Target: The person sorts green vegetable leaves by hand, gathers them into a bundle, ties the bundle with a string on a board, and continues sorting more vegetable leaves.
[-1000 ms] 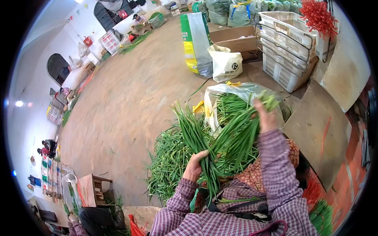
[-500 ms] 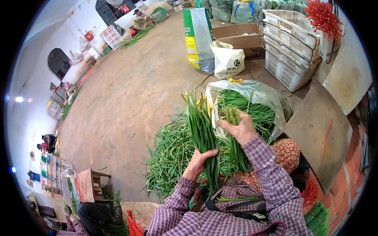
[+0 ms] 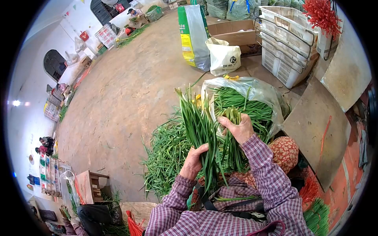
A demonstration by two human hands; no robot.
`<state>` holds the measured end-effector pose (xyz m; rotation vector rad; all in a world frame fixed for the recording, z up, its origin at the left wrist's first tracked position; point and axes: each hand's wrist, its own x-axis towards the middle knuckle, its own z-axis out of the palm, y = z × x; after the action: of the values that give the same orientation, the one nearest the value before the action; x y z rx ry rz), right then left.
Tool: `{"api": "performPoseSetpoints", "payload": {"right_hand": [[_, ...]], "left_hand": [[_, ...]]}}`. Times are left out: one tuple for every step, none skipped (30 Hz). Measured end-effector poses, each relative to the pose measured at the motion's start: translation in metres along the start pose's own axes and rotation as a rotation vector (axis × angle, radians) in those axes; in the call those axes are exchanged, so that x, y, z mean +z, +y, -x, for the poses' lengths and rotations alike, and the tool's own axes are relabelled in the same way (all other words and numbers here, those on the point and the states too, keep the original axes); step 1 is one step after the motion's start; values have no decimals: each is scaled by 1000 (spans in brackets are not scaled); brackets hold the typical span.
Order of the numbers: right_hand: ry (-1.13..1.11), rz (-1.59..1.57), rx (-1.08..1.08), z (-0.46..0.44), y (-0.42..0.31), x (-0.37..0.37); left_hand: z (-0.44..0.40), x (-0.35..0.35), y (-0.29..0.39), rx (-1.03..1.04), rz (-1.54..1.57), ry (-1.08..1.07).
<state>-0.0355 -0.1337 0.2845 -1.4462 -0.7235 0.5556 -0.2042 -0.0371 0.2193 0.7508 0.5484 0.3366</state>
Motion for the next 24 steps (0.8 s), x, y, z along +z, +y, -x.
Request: {"api": "performPoseSetpoints", "payload": {"right_hand": [[-8, -6, 0, -1, 2, -1], [-7, -5, 1, -2, 4, -3], [11, -62, -11, -5, 4, -4], [28, -118, -24, -7, 5, -5], [140, -156, 6, -6, 3, -12], [192, -154, -59, -16, 18, -27], [257, -130, 2, -19, 12, -44], [285, -117, 19, -23, 6, -61], [271, -120, -80, -24, 4, -72], [258, -123, -180, -25, 2, -77], [256, -123, -182, -24, -1, -74], [238, 56, -234, -22, -3, -68], [220, 236, -285, -19, -5, -58], [173, 283, -280, -16, -3, -42], [134, 289, -262, -10, -7, -25], [99, 409, -221, -10, 0, -14], [71, 512, -234, -8, -3, -2], [44, 585, -190, -7, -2, 8], [40, 617, -234, -7, 0, 14], [38, 651, -279, -7, 2, 19], [88, 658, -331, -7, 2, 22], [88, 658, -332, -8, 3, 20], [92, 617, -314, -8, 5, 16], [94, 577, -295, -9, 7, 11]], "left_hand": [[0, 3, -1, 8, 34, 19], [-1, 1, 0, 7, 35, 18], [-2, -2, 0, -24, 46, -26], [-3, -6, -1, -54, 57, -71], [-5, -10, -5, -44, 67, 8], [-7, -14, -5, -41, 69, 13], [-8, -19, -5, 5, 52, 49], [-8, -23, -3, 50, 34, 85], [-2, -17, 4, 28, 53, 88], [-3, -21, 5, 32, 54, 89], [-4, -23, 6, 65, 18, 89], [-5, -23, 7, 96, -20, 90], [-3, -22, 8, 121, -47, 59], [-2, -17, 9, 120, -49, 60], [-2, -14, 8, 105, -41, 59], [-1, -10, 8, 89, -33, 60], [2, -2, 9, 96, -71, 78], [7, 4, 12, 97, -72, 82], [11, 11, 14, 97, -88, 83], [12, 14, 15, 98, -104, 83], [12, 14, 14, 115, -76, 61], [12, 11, 13, 116, -77, 60], [11, 7, 13, 119, -71, 61], [11, 4, 13, 122, -64, 62]]}}
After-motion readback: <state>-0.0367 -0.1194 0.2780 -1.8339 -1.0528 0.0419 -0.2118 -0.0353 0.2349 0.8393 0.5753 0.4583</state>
